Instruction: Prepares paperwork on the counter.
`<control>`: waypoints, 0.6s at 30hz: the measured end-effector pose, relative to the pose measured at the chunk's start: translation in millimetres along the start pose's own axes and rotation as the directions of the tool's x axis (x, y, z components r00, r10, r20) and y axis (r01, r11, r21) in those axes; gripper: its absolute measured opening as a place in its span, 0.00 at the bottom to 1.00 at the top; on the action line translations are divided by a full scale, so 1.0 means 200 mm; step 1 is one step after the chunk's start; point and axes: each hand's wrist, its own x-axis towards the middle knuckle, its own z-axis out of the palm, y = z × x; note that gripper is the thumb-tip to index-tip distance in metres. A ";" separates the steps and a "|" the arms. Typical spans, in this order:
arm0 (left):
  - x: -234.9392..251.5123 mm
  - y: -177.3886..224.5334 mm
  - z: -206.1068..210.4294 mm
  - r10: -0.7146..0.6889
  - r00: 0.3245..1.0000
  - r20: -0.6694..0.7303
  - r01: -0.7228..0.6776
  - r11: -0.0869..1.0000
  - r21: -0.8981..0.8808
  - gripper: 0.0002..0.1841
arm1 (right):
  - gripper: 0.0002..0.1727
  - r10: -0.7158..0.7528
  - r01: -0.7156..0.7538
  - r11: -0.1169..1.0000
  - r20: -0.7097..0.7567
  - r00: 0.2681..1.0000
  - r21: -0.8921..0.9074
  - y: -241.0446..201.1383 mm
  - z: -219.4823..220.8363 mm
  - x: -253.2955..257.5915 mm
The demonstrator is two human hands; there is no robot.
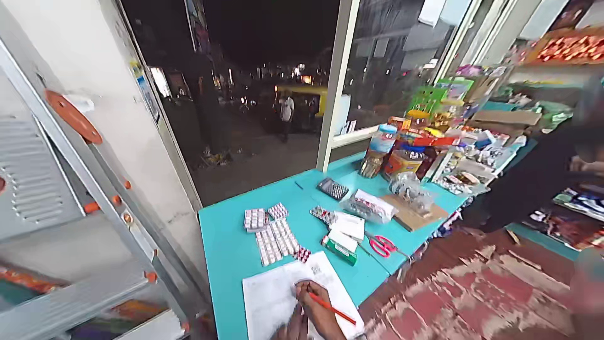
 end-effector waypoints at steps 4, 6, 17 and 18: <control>-0.04 -0.03 0.08 0.035 0.995 -0.091 -0.023 0.991 0.131 0.24 | 0.08 -0.032 0.033 0.999 0.032 0.999 -0.038 0.01 -0.01 0.01; -0.04 -0.04 0.11 0.072 0.986 -0.149 -0.044 0.982 0.185 0.24 | 0.07 -0.043 0.044 0.999 0.043 0.998 -0.011 0.03 -0.02 0.00; -0.03 -0.04 0.08 0.038 0.999 -0.018 -0.034 0.986 0.166 0.26 | 0.07 -0.064 0.063 0.997 0.043 0.997 0.036 0.06 -0.02 0.01; -0.03 -0.04 0.08 0.043 0.999 -0.020 -0.039 0.985 0.171 0.26 | 0.07 -0.062 0.061 0.997 0.042 0.997 0.043 0.06 -0.02 0.02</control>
